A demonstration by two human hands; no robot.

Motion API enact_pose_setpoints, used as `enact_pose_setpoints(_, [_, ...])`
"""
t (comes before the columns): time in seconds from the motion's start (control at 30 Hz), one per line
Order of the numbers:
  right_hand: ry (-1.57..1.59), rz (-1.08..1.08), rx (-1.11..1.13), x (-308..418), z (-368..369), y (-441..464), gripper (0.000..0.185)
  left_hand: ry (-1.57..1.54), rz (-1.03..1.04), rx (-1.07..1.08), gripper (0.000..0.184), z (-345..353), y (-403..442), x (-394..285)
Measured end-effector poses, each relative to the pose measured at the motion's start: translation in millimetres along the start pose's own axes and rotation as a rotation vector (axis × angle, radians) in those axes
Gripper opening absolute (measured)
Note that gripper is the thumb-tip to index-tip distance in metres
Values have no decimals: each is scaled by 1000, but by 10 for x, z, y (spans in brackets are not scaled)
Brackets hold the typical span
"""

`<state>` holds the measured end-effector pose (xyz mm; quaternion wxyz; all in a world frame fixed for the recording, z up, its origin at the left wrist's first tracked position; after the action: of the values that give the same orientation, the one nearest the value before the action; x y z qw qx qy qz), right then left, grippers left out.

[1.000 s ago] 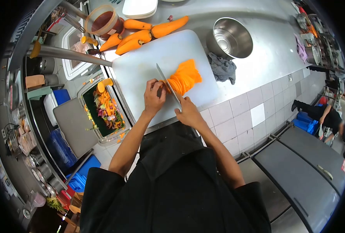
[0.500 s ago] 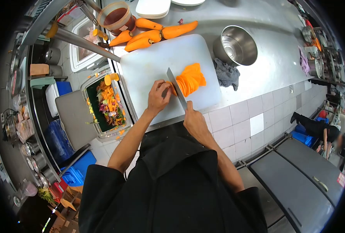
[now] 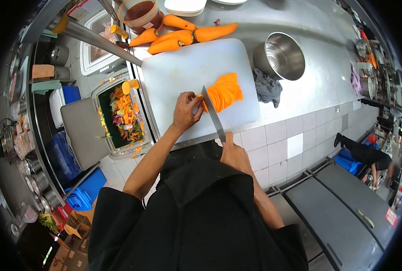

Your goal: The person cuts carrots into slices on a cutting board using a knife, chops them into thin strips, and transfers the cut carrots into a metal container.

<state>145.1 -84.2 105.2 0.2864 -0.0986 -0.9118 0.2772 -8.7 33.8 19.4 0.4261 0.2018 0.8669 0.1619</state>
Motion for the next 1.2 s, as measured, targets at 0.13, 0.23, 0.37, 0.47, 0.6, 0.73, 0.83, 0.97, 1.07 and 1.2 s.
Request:
enact_pose_setpoints(0.13, [17,74,31,16,-34,-64,26,-31,-42,11,30,26,-17,21])
enact_pose_setpoints(0.23, [8,49,1,-52,100,12,21,-38,-54,22,30,24,-33,46])
enact_pose_setpoints(0.37, [-18,12,-13,-20,125,115,17,-31,-75,42,30,40,-3,65])
enact_pose_setpoints(0.47, [2,-45,-71,-82,281,270,17,-51,-72,48,30,39,-36,63])
enact_pose_setpoints(0.6, [46,-192,-169,-23,413,599,29,-76,-69,23,30,37,-37,66])
enact_pose_setpoints(0.73, [85,-167,-155,16,258,543,30,-87,-66,8,29,51,-7,46])
enact_pose_setpoints(0.83, [88,-140,-132,51,160,378,23,-62,-33,-15,28,4,-9,13])
enact_pose_setpoints(0.97, [44,8,-5,24,112,161,31,-58,-56,15,26,24,-37,23])
enact_pose_setpoints(1.07, [22,1,-4,-24,165,163,31,-62,-68,27,26,32,-29,26])
enact_pose_setpoints(1.2, [38,-70,-61,-91,419,457,32,-77,-49,15,27,16,-16,25])
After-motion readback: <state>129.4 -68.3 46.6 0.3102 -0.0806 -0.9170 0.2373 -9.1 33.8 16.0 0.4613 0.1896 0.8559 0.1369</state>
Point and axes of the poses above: each hand's wrist, its own y-axis towards the middle knuckle, its own z-axis out of the palm, x = y × z, the point moved 6 cm from there along y, towards the middle knuckle, and after that the axes turned 4 degrees about -x, right-handed, at the moved point
